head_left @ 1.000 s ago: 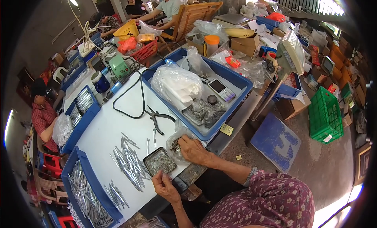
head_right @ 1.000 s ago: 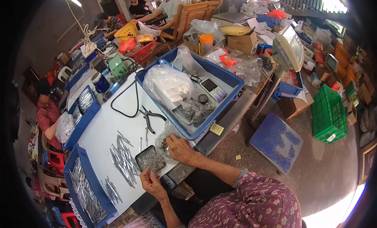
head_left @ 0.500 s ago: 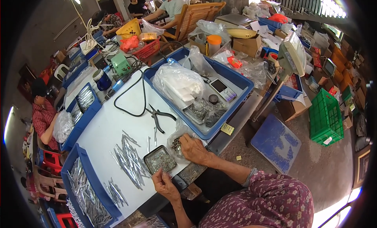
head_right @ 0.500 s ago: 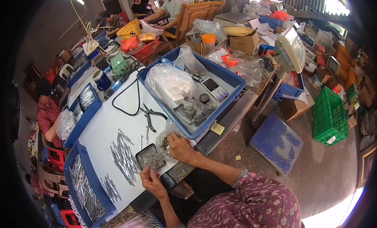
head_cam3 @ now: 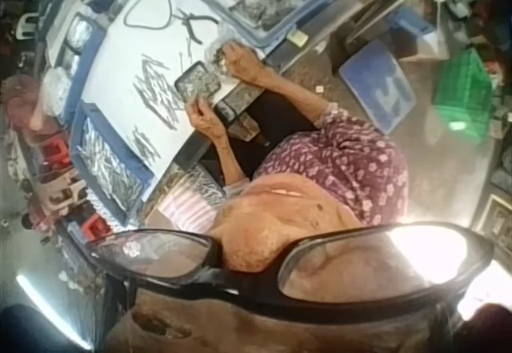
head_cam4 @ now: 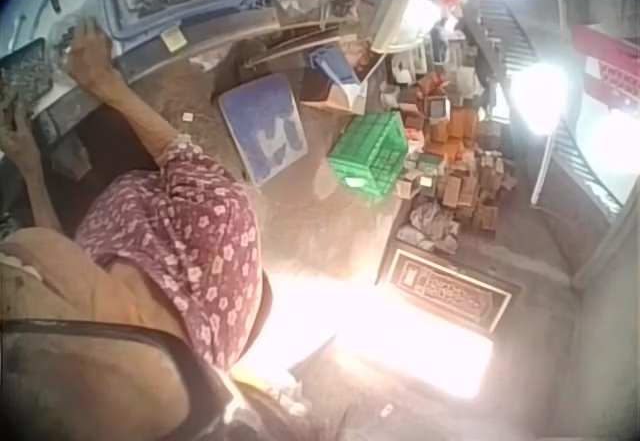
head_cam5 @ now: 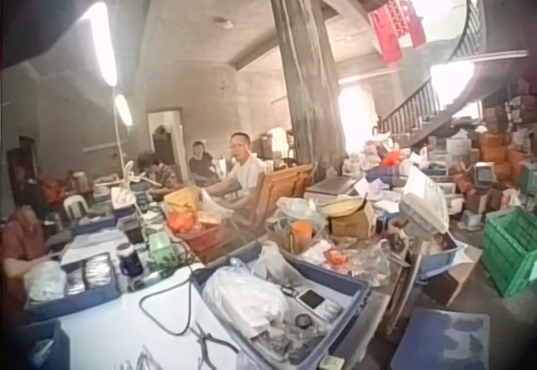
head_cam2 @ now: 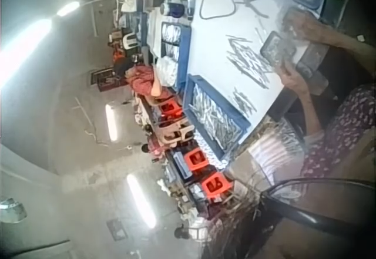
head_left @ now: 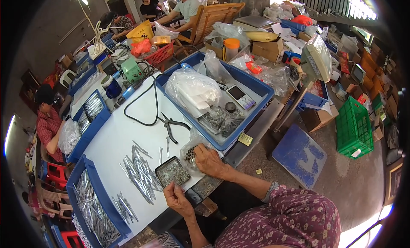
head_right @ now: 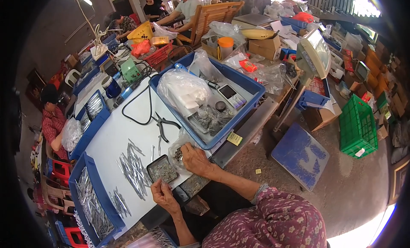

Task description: Manually joining and inspecting small metal hardware components at a workstation.

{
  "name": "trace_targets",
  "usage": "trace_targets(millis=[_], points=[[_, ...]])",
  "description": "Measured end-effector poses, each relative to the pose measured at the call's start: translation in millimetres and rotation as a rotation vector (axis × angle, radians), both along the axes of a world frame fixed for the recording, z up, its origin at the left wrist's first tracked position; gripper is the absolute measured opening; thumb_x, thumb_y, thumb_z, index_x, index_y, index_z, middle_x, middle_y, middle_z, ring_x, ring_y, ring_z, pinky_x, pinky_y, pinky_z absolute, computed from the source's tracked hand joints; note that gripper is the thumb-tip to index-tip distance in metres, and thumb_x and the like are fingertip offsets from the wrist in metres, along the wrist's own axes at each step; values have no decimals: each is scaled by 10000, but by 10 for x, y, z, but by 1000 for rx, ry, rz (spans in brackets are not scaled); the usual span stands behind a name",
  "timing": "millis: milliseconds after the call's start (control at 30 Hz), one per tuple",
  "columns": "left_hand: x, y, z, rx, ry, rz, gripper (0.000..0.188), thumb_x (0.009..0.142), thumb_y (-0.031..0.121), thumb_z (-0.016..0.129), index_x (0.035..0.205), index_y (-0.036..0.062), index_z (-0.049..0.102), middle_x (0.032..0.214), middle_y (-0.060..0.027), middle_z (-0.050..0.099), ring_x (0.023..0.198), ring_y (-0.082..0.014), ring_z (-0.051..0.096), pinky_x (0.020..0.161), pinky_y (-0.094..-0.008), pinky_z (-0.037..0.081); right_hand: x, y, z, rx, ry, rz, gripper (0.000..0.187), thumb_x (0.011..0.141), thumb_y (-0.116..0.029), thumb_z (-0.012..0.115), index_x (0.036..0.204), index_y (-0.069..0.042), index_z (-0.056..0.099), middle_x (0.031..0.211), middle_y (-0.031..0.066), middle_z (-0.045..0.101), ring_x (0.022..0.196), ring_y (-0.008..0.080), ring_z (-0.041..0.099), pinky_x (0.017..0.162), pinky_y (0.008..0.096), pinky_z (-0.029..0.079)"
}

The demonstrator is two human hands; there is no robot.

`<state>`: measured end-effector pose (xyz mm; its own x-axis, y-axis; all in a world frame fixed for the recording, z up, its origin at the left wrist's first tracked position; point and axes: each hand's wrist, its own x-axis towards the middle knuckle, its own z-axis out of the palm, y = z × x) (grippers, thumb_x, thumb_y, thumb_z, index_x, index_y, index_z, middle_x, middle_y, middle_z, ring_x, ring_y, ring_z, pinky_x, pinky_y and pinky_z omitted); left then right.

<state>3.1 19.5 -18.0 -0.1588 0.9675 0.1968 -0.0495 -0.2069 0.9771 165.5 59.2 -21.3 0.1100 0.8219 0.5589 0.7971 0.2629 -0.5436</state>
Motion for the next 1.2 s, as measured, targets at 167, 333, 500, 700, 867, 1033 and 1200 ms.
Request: trace_targets(millis=[167,333,500,700,867,1033,1200], points=[[-2,0,-19,10,-11,2,134,871,55,452,963,-28,503,731,-30,481,622,-73,420,556,-189,357,-5,-6,-1,0,3,-6,133,703,-3,526,783,-2,420,750,173,463,590,378,517,480,420,417],[7,-4,-7,1,-2,10,131,871,51,451,962,-27,505,733,-30,481,622,-71,419,553,-187,356,-1,-7,-14,3,-7,-9,127,704,-10,521,791,-2,428,754,173,466,600,375,519,491,418,421],[14,0,-3,9,5,10,124,869,32,442,955,-32,504,730,-30,485,616,-70,418,549,-185,356,2,-9,-11,12,10,-15,119,707,-11,517,791,0,435,751,178,468,602,376,519,500,419,423],[-21,-6,-6,18,-8,7,116,865,24,446,949,-29,507,722,-28,481,613,-69,418,547,-189,359,-33,0,-7,17,-10,8,119,697,-16,508,779,0,424,755,177,470,607,366,527,505,414,428],[43,6,0,-38,12,-9,110,867,36,461,940,-20,520,708,-21,473,613,-72,421,547,-195,357,-30,-48,-11,0,-12,9,130,691,-25,509,789,-12,425,772,163,472,606,353,534,495,405,438],[-10,39,-9,51,-47,15,115,868,55,475,939,-27,514,708,-23,473,605,-73,421,536,-199,354,-128,-123,193,84,42,51,148,716,3,528,841,0,449,747,153,463,589,352,508,484,401,409],[52,-13,154,-53,-138,-19,86,861,63,493,923,7,512,653,-10,487,534,-43,401,453,-162,289,-276,-228,289,147,352,274,110,724,34,532,827,28,492,691,130,503,567,202,528,497,302,412]])
